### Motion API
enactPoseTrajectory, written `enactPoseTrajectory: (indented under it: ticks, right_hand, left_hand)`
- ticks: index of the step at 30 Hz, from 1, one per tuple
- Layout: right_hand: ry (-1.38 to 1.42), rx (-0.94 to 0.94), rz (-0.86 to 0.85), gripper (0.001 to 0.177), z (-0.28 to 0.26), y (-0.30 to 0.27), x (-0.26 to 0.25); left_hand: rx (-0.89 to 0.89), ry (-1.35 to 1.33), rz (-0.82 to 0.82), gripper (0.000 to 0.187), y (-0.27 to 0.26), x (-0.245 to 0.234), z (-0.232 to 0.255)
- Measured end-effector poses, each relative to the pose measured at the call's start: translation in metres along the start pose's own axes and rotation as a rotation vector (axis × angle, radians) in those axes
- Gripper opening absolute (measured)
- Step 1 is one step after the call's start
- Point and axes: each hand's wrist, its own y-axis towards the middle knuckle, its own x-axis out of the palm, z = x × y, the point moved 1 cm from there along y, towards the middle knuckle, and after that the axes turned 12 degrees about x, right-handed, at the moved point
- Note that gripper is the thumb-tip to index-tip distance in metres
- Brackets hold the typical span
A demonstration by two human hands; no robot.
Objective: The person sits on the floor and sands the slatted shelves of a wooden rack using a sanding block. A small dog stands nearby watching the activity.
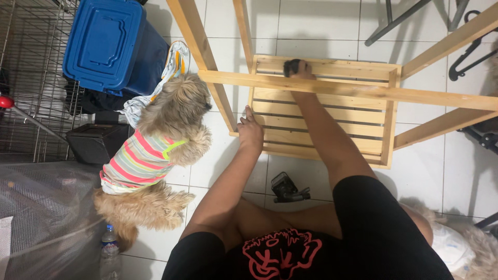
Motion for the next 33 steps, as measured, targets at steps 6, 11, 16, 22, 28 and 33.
enactPoseTrajectory:
  ticks: [6,11,16,22,28,33]
  right_hand:
    - [0.137,0.144,0.001,0.044,0.049,-0.014,-0.014]
    - [-0.081,0.084,0.006,0.042,0.098,-0.026,-0.026]
    - [-0.12,0.177,0.09,0.052,0.151,-0.032,-0.022]
    - [-0.078,0.385,-0.066,0.044,0.192,-0.037,-0.033]
    - [-0.684,0.268,0.074,0.053,0.219,-0.032,-0.053]
    - [0.502,0.732,0.092,0.046,0.211,-0.067,-0.069]
  left_hand:
    - [0.0,-0.014,-0.027,0.052,0.0,-0.001,0.0]
    - [-0.027,-0.072,0.002,0.055,0.009,0.01,-0.001]
    - [-0.03,-0.063,-0.016,0.054,0.007,0.008,0.0]
    - [-0.047,-0.02,0.018,0.055,0.006,0.006,0.001]
    - [-0.049,-0.063,0.049,0.052,0.006,0.007,-0.001]
    - [-0.02,-0.07,0.056,0.053,-0.006,0.0,-0.003]
